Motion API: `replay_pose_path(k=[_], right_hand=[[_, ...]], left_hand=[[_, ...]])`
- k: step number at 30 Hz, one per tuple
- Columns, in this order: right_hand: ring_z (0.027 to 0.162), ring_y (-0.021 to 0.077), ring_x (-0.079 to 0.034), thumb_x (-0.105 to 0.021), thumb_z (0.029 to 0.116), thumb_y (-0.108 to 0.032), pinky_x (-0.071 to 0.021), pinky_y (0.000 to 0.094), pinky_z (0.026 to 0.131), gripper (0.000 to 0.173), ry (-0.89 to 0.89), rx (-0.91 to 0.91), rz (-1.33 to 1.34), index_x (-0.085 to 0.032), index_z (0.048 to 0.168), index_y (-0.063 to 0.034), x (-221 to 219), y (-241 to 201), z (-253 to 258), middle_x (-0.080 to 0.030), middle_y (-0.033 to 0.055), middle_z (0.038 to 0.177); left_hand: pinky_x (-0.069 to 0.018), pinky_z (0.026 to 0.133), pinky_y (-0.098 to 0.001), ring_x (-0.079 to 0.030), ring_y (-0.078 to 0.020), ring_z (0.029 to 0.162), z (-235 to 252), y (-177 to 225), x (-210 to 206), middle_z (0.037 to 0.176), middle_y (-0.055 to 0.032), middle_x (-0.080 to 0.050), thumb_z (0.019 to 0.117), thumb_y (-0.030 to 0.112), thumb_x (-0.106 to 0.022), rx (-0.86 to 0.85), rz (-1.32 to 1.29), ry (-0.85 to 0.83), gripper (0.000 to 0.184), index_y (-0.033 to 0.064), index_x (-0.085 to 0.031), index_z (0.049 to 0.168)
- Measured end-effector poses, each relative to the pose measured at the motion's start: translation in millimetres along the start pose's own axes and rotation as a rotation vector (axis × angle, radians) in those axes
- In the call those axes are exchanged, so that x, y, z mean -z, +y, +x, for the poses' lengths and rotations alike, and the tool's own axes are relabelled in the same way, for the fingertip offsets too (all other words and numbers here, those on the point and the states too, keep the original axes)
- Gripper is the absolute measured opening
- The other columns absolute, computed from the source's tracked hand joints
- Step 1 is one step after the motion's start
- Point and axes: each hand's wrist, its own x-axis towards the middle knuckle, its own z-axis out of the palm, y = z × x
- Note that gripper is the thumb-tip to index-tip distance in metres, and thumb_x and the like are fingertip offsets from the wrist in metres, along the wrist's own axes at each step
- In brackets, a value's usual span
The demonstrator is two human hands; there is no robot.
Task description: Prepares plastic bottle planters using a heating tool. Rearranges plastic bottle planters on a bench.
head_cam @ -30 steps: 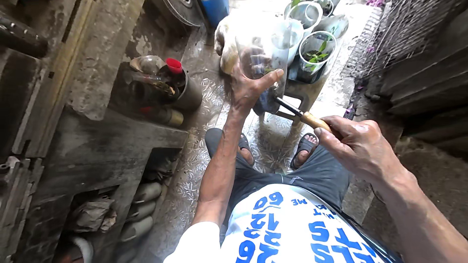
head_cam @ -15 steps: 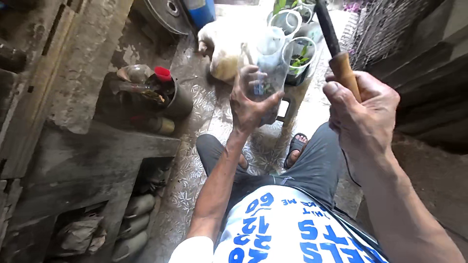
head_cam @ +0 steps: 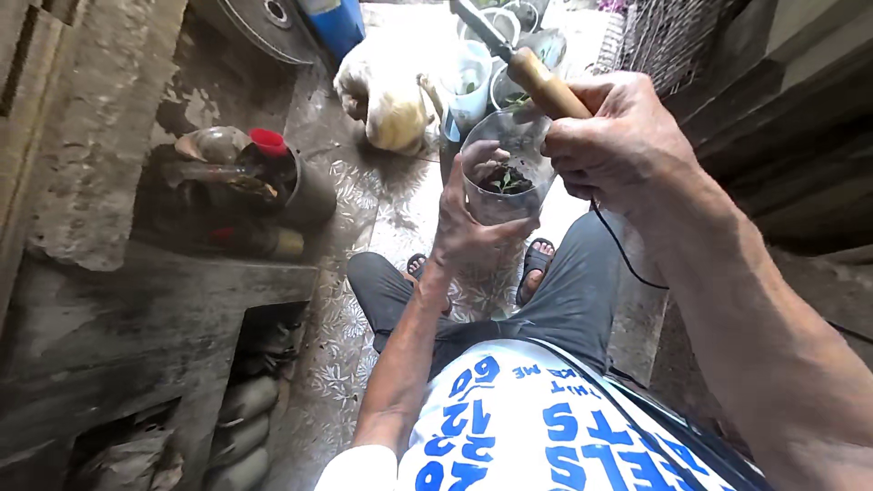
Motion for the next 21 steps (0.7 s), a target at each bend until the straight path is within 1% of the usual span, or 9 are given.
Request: replay_pose_path(k=[2,4,6,8,9,11,14,17,21], right_hand=[[0.038,0.0037,-0.034,-0.064,0.0894,-0.006,-0.0295,0.0203,0.033,0.015,-0.065,0.007,0.004,-0.071,0.102,-0.0111,0,-14,0,-0.048,-0.0050,0.056],[0.038,0.0032,-0.033,-0.063,0.0883,-0.006,-0.0287,0.0204,0.034,0.012,-0.107,0.027,-0.020,-0.070,0.094,-0.0137,-1,-27,3,-0.047,-0.0062,0.055],[0.038,0.0026,-0.034,-0.063,0.0868,-0.005,-0.0289,0.0197,0.033,0.012,-0.127,0.063,-0.011,-0.069,0.092,-0.0135,1,-36,9,-0.049,-0.0063,0.055],[0.039,0.0011,-0.035,-0.065,0.0924,-0.007,-0.0306,0.0178,0.033,0.009,-0.122,0.109,0.027,-0.070,0.096,-0.0122,7,-42,12,-0.050,-0.0076,0.058],[0.040,0.0008,-0.035,-0.065,0.0968,-0.011,-0.0309,0.0173,0.035,0.006,-0.102,0.135,0.053,-0.069,0.093,-0.0135,10,-43,12,-0.049,-0.0085,0.058],[0.041,0.0021,-0.034,-0.065,0.1024,-0.027,-0.0308,0.0186,0.036,0.017,-0.009,0.174,0.042,-0.065,0.088,-0.0188,18,-42,6,-0.044,-0.0100,0.056],[0.041,0.0049,-0.033,-0.048,0.1088,-0.042,-0.0308,0.0218,0.035,0.028,0.108,0.208,-0.049,-0.065,0.113,-0.0198,31,-20,-22,-0.039,-0.0090,0.059],[0.041,0.0063,-0.036,-0.041,0.1100,-0.042,-0.0332,0.0231,0.034,0.030,0.138,0.171,-0.120,-0.061,0.114,-0.0205,37,27,-63,-0.043,-0.0067,0.061],[0.045,0.0065,-0.042,-0.050,0.1074,-0.042,-0.0393,0.0247,0.040,0.034,0.104,0.136,-0.176,-0.069,0.120,-0.0163,29,77,-100,-0.048,-0.0060,0.064]], left_hand=[[-0.0492,0.112,-0.0381,-0.061,-0.0218,0.126,12,2,15,0.134,-0.0186,-0.062,0.0594,0.021,-0.097,-0.020,-0.115,-0.181,0.100,-0.0107,-0.046,0.139],[-0.0512,0.108,-0.0344,-0.062,-0.0178,0.121,24,5,18,0.130,-0.0155,-0.064,0.0609,0.027,-0.097,-0.052,-0.157,-0.259,0.097,-0.0104,-0.050,0.136],[-0.0546,0.103,-0.0354,-0.066,-0.0183,0.114,35,-1,14,0.121,-0.0146,-0.069,0.0659,0.028,-0.096,-0.120,-0.165,-0.213,0.082,-0.0086,-0.056,0.128],[-0.0554,0.101,-0.0371,-0.067,-0.0191,0.111,41,1,10,0.118,-0.0142,-0.069,0.0695,0.026,-0.093,-0.071,-0.212,-0.139,0.076,-0.0070,-0.056,0.127],[-0.0555,0.101,-0.0391,-0.066,-0.0213,0.111,42,2,9,0.119,-0.0154,-0.068,0.0701,0.024,-0.092,-0.010,-0.243,-0.101,0.076,-0.0069,-0.055,0.129],[-0.0575,0.098,-0.0435,-0.068,-0.0261,0.108,46,4,10,0.117,-0.0185,-0.068,0.0721,0.021,-0.090,0.074,-0.322,-0.042,0.075,-0.0069,-0.052,0.131],[-0.0587,0.095,-0.0448,-0.069,-0.0270,0.105,55,7,20,0.114,-0.0184,-0.069,0.0751,0.022,-0.088,0.147,-0.378,0.029,0.072,-0.0060,-0.050,0.129],[-0.0587,0.094,-0.0448,-0.069,-0.0272,0.104,68,10,38,0.112,-0.0188,-0.069,0.0783,0.022,-0.085,0.172,-0.325,0.077,0.070,-0.0070,-0.048,0.130],[-0.0588,0.095,-0.0438,-0.069,-0.0247,0.105,82,10,58,0.114,-0.0162,-0.070,0.0807,0.022,-0.082,0.210,-0.215,0.177,0.065,-0.0069,-0.052,0.131]])
